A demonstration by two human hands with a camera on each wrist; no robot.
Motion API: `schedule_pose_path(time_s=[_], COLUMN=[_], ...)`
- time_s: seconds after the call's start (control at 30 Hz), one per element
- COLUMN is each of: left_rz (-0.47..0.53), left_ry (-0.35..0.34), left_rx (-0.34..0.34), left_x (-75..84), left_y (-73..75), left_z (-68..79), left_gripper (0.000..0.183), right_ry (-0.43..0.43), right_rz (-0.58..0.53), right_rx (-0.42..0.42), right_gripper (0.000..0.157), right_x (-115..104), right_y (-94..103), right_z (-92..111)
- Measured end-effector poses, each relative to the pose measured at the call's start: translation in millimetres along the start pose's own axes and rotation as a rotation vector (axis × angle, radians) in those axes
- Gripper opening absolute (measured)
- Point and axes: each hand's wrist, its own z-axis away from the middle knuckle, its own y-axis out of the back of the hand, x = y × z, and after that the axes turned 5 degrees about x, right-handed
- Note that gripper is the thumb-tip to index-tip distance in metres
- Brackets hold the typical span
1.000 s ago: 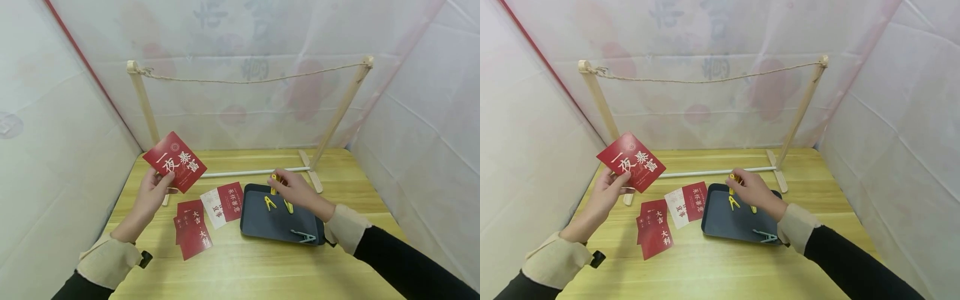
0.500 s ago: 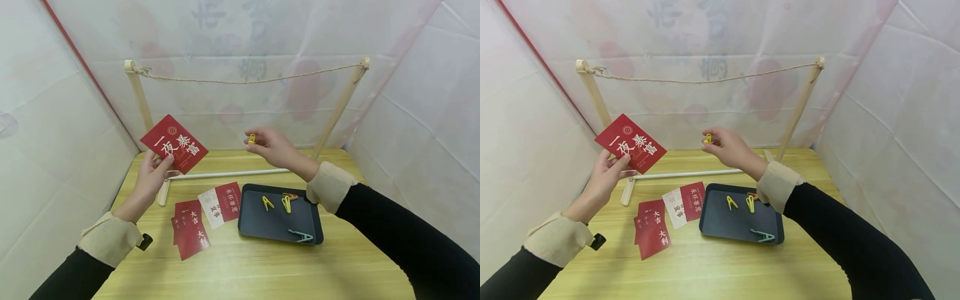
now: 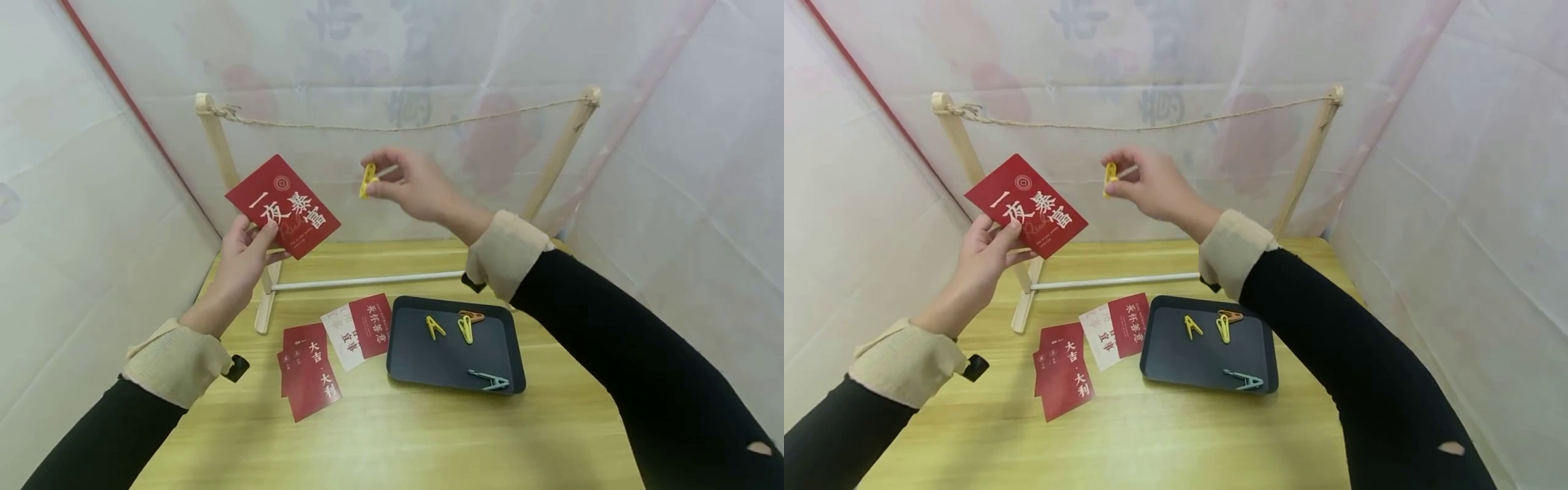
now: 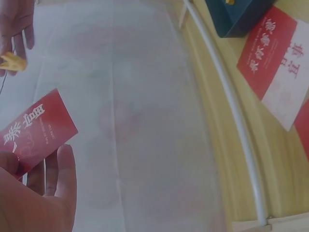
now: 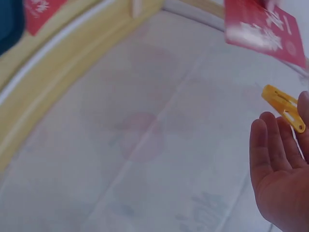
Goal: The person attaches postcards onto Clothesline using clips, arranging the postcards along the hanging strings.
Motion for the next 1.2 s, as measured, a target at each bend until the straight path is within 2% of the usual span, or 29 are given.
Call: schedule_pose_path(time_s=[0.17,0.3,0.47,0.57,0.9,1.2], left_rz=[-0.008,-0.008,0.036,0.062,0.029,-0.006], left_ry=[0.025,0.053,0.072,0.083,0.110,0.092], left_rx=[0.024,0.044,0.089,0.112,0.121,0.118], left_x=[6.9,9.3,13.0,15.3,16.0,20.6], left_y=[1.8,2.8,0.9,-3.6,-17.1,-23.5], left_z=[-7.5,-11.2,-18.3,-21.7,-22.1,-26.2], left_gripper=[0.047,0.049,0.048,0.045,0.038,0.039], right_ry=[0.033,0.015,-0.024,-0.019,-0.002,0.006], right_rz=[-0.036,-0.093,-0.248,-0.297,-0.225,-0.199], right_rx=[0.050,0.091,0.188,0.255,0.352,0.334], right_gripper=[0.037,0.036,0.036,0.034,0.027,0.021], right_x=[-17.4,-28.3,-47.2,-52.7,-46.4,-46.5], right_y=[9.2,10.1,15.6,19.4,14.7,8.2], right_z=[-19.5,-28.7,-39.6,-46.1,-62.3,-70.4])
